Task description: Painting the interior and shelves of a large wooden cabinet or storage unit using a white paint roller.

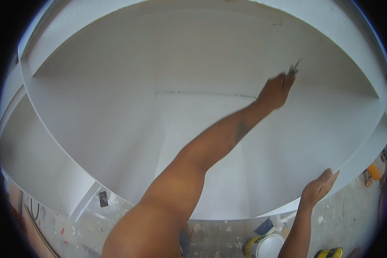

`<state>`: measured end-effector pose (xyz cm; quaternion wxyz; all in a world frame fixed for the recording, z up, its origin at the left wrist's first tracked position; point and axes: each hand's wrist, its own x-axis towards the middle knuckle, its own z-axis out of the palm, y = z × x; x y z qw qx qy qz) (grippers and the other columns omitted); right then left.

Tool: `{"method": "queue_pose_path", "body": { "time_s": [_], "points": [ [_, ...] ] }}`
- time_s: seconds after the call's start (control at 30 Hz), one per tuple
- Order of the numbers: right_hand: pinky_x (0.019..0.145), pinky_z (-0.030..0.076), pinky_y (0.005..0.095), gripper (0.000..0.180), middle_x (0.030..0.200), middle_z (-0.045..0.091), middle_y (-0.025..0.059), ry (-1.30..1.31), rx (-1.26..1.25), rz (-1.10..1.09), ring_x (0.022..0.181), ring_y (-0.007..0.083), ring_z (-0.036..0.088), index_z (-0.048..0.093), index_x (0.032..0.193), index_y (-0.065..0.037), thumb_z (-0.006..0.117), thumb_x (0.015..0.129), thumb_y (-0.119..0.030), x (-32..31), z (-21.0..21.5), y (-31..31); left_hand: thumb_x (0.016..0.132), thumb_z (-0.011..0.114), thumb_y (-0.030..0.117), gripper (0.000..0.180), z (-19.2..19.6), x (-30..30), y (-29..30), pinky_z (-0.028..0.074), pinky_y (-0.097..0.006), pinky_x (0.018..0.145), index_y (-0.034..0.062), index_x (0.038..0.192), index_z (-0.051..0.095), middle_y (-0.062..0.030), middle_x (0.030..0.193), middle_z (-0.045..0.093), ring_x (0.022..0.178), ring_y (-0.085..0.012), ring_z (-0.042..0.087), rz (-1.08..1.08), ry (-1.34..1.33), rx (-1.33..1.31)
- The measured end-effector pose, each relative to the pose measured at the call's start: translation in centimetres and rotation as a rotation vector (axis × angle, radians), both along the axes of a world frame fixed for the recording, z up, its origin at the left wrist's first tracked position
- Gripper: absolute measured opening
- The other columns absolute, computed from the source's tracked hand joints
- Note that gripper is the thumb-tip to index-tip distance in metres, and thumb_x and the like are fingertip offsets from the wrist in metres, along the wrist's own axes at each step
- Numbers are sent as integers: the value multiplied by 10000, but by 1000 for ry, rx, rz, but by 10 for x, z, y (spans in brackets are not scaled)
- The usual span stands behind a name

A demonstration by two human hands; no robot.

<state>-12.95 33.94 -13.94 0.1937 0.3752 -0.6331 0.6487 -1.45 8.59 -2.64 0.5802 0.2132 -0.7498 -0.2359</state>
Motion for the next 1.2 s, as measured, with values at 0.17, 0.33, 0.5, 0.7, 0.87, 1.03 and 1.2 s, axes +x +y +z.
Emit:
{"method": "queue_pose_path", "body": {
  "time_s": [0.17,0.33,0.5,0.7,0.87,1.03,1.2],
  "points": [
    [1178,294,418,698,1492,421,314,-66,-67,-44,1393,406,416,329,1466,155,385,1086,-428,-9,-3,-2,1048,462,452,588,-245,8,30,526,-539,800,-50,1349,513,-316,961,676,915,-507,651,-49,-260,244],
    [1183,300,421,653,1503,398,334,-80,80,-154,1408,427,394,309,1472,161,428,1077,-346,-1,-12,-5,1041,526,371,414,-409,122,60,464,-440,576,-17,1149,622,-204,649,596,585,-353,607,-154,-361,180],
    [1184,288,420,668,1467,432,343,-200,79,42,1395,410,405,295,1465,178,406,1082,-357,6,-5,1,1029,551,306,323,-371,180,112,403,-439,493,-14,1034,597,-190,561,521,478,-324,554,-152,-432,457],
    [959,462,378,544,1170,623,140,-10,444,365,1051,299,607,486,1381,-19,550,1017,-419,-14,41,93,993,538,261,283,-316,212,161,372,-419,492,17,852,511,-118,550,454,478,-286,489,-351,-560,289],
    [824,459,320,264,963,619,74,-42,749,496,898,175,578,667,1113,-18,590,994,-241,-33,-32,256,981,503,367,368,-269,161,200,392,-441,518,23,852,507,-126,610,465,532,-333,517,-880,-610,114],
    [948,449,339,442,1175,647,94,-199,1122,563,1052,214,591,577,1378,-48,569,1014,-299,39,-111,325,967,490,353,368,-230,53,316,444,-395,602,35,1137,565,-130,717,544,619,-316,547,-1268,-671,408],
    [990,415,311,461,1211,574,63,-546,570,306,1123,144,507,444,1440,-29,464,1071,-306,51,-105,315,975,463,259,334,-260,-10,436,485,-451,778,42,1212,552,-198,979,605,824,-339,616,-1103,-265,389]
  ]
}}
